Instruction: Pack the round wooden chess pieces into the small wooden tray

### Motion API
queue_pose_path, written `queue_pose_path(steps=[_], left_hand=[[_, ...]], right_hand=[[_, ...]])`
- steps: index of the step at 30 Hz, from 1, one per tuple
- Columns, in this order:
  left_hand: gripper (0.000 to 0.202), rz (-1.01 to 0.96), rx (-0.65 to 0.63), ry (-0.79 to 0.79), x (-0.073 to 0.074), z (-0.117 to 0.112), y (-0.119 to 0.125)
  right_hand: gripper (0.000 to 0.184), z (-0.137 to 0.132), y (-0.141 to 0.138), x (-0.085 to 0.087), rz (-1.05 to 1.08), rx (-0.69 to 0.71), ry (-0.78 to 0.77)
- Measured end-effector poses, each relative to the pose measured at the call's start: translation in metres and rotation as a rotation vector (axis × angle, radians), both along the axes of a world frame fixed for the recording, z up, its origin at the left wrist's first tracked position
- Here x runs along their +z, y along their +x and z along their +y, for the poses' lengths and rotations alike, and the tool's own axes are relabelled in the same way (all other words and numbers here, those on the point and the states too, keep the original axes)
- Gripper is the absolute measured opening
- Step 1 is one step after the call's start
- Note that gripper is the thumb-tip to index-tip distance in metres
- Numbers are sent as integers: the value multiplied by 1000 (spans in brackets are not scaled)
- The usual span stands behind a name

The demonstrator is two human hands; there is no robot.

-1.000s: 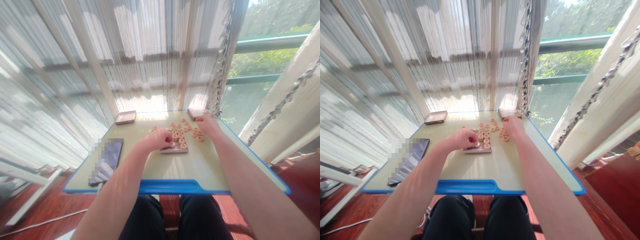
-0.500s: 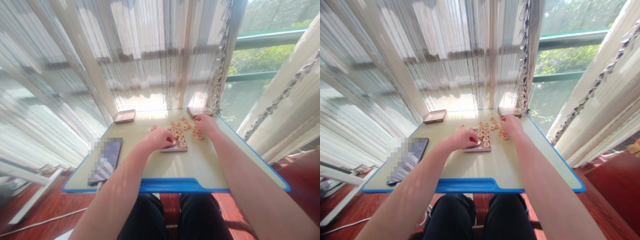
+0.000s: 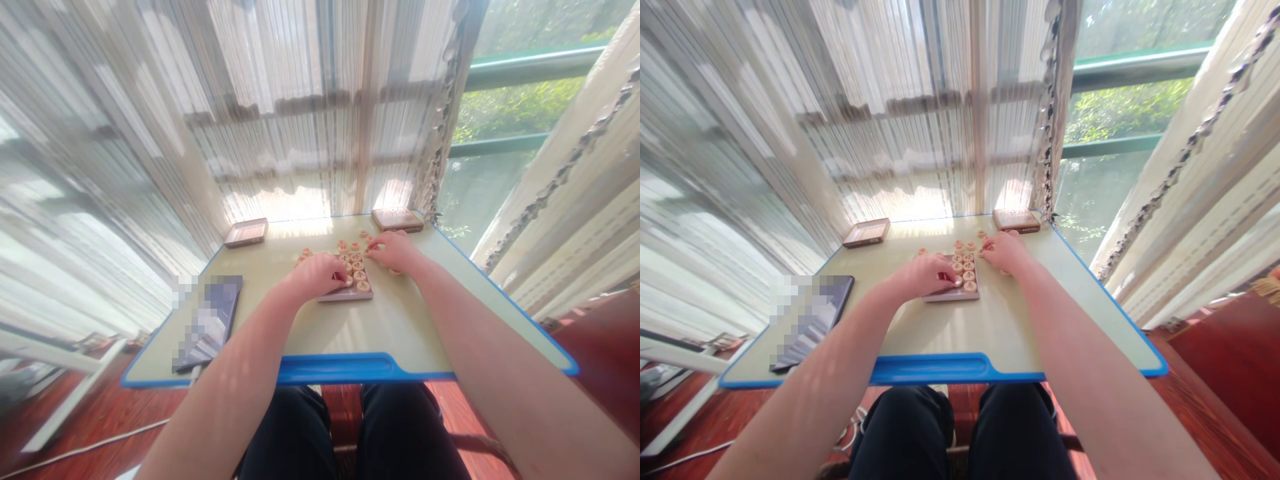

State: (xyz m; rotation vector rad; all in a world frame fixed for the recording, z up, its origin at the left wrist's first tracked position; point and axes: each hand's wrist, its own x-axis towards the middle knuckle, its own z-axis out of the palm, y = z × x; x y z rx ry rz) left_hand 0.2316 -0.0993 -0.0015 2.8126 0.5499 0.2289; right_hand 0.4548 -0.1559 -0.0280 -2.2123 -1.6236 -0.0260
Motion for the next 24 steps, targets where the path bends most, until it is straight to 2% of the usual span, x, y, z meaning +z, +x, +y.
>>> queue_pose_path(steps=[10, 17, 24], left_hand=[[17, -19, -31, 24, -2, -1, 2], [16, -14, -18, 34, -1, -2, 3], [14, -31, 15, -12, 1, -2, 1]], right_hand=[[34, 0, -3, 0, -46, 72, -13], [31, 0, -5, 1, -37, 50, -28], [28, -3, -4, 11, 20, 8, 180]])
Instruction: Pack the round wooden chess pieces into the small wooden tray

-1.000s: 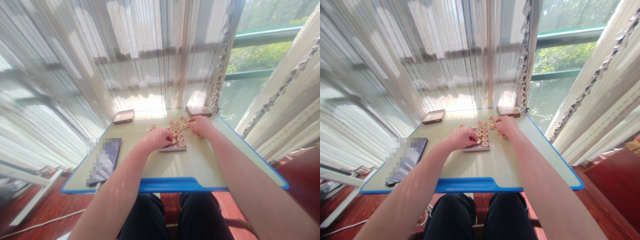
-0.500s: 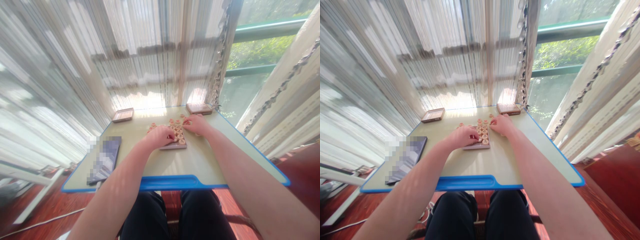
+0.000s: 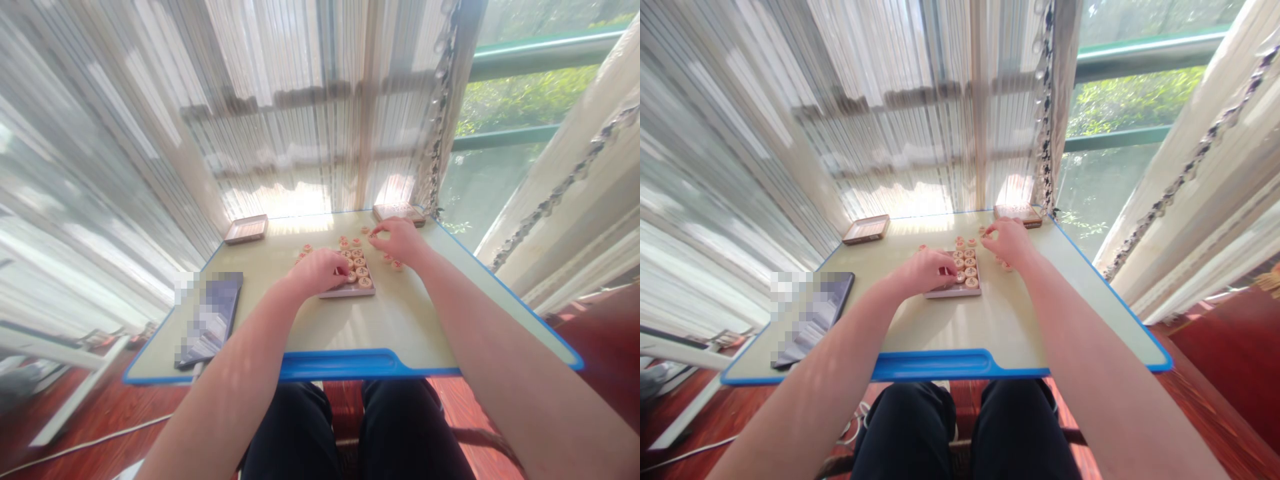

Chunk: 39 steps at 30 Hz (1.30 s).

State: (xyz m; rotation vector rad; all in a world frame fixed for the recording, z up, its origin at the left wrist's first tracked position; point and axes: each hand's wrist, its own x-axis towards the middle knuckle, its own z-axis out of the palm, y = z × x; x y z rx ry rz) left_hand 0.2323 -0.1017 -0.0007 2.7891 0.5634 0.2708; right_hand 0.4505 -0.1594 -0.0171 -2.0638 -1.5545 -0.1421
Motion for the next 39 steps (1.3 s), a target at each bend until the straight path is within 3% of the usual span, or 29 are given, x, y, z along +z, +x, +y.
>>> queue_pose_path(steps=[4, 12, 15, 27, 39], left_hand=[[19, -71, 87, -22, 1, 5, 0], [28, -374, 563, -4, -3, 35, -6], [29, -419, 663, -10, -6, 41, -7], [29, -477, 789, -111, -9, 48, -11], [33, -498, 755, -102, -8, 44, -8]], right_hand=[[23, -6, -10, 10, 27, 108, 28], [20, -24, -39, 24, 53, 375, -111], [19, -28, -49, 26, 27, 396, -184], [17, -27, -60, 18, -76, 352, -250], [22, -25, -59, 15, -140, 352, -256]])
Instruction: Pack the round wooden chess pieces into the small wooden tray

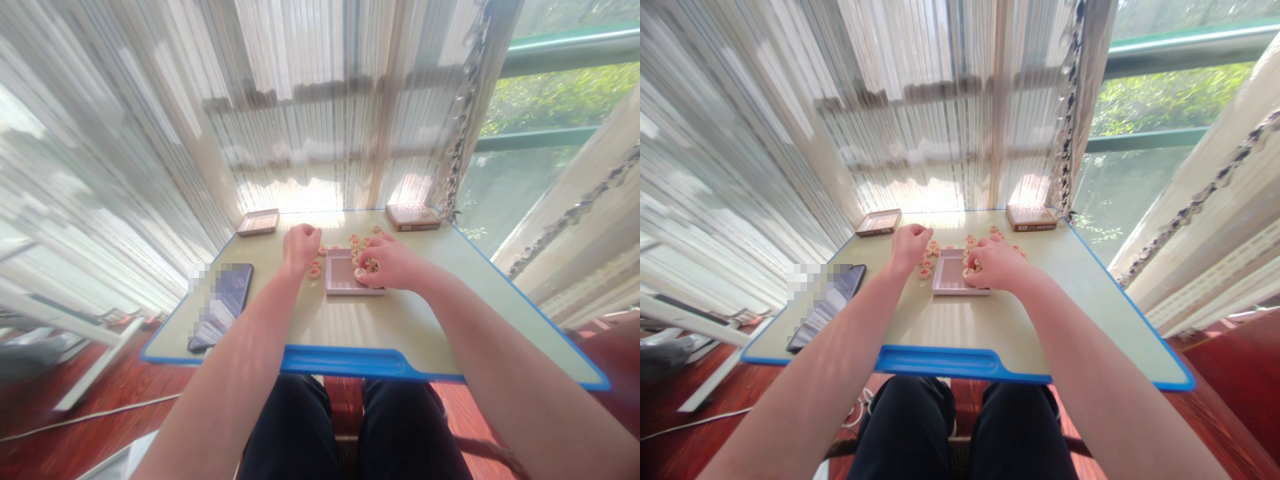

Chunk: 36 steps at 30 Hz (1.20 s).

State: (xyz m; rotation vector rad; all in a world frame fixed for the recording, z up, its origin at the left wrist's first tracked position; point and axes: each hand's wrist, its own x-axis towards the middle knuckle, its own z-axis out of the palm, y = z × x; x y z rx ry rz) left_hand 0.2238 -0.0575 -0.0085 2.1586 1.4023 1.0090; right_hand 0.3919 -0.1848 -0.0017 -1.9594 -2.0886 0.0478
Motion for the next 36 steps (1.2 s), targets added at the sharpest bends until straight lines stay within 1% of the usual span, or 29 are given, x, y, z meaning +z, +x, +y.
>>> queue_pose_path(steps=[7, 18, 24, 30, 33, 36], left_hand=[[33, 20, 12, 5, 1, -1, 1], [31, 24, -5, 38, 2, -2, 1], [28, 27, 8, 42, 2, -2, 1], [29, 28, -17, 70, 1, -2, 1], [30, 40, -20, 78, -1, -1, 2], [30, 57, -19, 91, -2, -1, 3]], right_hand=[[21, -2, -2, 2, -19, -6, -8], [21, 3, 0, -3, -41, 1, 14], [21, 3, -1, -2, -37, 2, 21], [20, 2, -1, 0, -4, -13, 9], [19, 1, 1, 2, 26, -22, 28], [19, 2, 8, 4, 44, -62, 86]])
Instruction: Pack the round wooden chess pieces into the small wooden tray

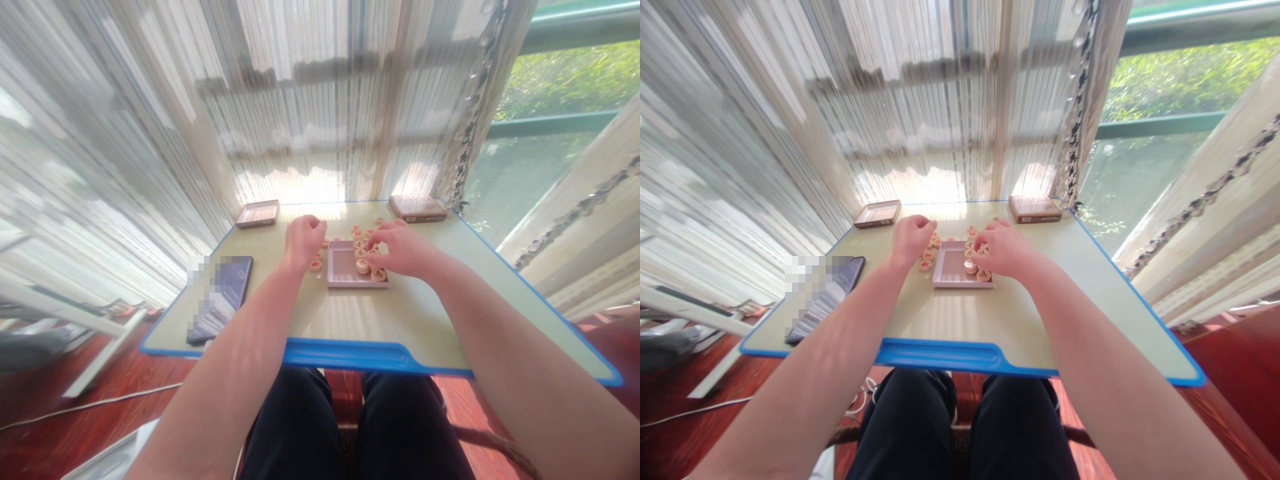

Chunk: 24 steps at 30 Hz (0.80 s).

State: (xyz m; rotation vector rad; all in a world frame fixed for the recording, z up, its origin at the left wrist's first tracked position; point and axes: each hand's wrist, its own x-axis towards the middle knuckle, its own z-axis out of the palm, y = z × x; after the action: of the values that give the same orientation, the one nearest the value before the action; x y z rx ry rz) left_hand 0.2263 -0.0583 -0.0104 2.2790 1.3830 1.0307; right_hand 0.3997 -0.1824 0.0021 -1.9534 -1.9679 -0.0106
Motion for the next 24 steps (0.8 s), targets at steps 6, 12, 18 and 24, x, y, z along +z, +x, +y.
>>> queue_pose_path(steps=[6, 12, 18, 24], left_hand=[[26, 114, -292, 69, 3, -15, 7], [27, 333, -479, -1, 6, -36, 11], [27, 374, -468, -77, 8, -41, 12], [30, 364, -487, -125, 6, -41, 12]], right_hand=[[22, 5, 17, -4, 2, -163, 82], [24, 7, 21, -8, -35, -172, 94], [24, 7, 20, -8, -30, -173, 95], [23, 6, 19, -7, -21, -177, 75]])
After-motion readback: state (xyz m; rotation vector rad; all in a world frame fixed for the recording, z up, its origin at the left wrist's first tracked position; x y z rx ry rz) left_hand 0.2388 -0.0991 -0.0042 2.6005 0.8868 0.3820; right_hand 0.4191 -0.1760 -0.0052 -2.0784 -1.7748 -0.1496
